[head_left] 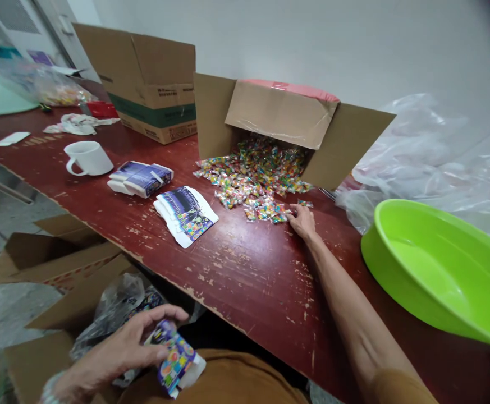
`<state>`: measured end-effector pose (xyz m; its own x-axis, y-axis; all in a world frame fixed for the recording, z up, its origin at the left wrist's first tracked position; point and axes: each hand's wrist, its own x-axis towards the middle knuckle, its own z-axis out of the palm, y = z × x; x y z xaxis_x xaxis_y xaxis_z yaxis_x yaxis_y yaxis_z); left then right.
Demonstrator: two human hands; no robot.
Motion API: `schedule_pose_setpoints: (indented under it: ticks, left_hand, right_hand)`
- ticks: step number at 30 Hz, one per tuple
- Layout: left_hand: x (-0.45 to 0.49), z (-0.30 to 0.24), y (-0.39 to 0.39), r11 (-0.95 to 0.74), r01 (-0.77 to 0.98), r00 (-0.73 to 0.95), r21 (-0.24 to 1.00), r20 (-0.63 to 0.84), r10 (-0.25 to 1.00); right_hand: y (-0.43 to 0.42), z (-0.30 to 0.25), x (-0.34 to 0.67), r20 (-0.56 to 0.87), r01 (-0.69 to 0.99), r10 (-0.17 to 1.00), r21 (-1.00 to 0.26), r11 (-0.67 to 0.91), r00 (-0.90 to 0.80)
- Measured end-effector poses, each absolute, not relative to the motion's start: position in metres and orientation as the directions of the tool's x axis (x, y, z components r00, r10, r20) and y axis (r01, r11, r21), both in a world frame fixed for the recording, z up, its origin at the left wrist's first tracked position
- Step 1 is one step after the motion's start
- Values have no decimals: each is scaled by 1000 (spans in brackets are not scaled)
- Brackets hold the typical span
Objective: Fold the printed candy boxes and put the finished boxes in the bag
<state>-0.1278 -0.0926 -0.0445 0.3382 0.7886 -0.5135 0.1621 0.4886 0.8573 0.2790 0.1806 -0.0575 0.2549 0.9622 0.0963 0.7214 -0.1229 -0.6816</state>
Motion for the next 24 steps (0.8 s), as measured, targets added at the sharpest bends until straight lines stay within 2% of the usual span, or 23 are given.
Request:
schedule_pose_setpoints:
  ticks: [3,5,7,10,11,13,15,16,20,22,24]
  left_hand:
    - [-154,-36,-86,411,476,421,777,-612,669]
    - [-153,-28,-82,398,523,412,754,-632,656]
    - [-140,-22,-77,433,411,421,802,-589,690]
    - [-107,-16,-68,504,104,434,857,-495,753]
    - [-95,-16,-65,497,38,419,867,-465,780]
    - [-73,-14,-60,439,-60,397,897,-382,834]
    - [-55,-11,-58,387,-112,401,915,-315,860]
    - [-49,-9,-58,370,-124,408,921,-293,865]
    - [-40,-2,-62,328,-113,428,938,-252,868]
    - [-40,-1,-64,314,-93,450,945,-241,860]
    - [-40,-4,-65,298,-82,458,951,-229,859]
  right_hand:
    - [171,-63,285,66,648,962,-751,-126,264]
    - [161,-60,289,51,571,964,-813,-111,260]
    - [143,-52,288,53,496,963,-864,-89,265]
    - [101,-35,263,91,383,972,-924,2,215]
    - [83,-29,249,134,283,983,-954,95,122]
    - [47,-17,214,170,152,978,-970,187,-123]
    - [16,-9,181,217,100,919,-960,263,-330]
    - [4,-7,167,262,125,880,-934,334,-396]
    - [-14,-2,147,449,312,742,-705,636,-497]
    - [-13,3,153,449,325,686,-644,692,-572]
    - [-12,8,160,385,294,630,-643,707,-675]
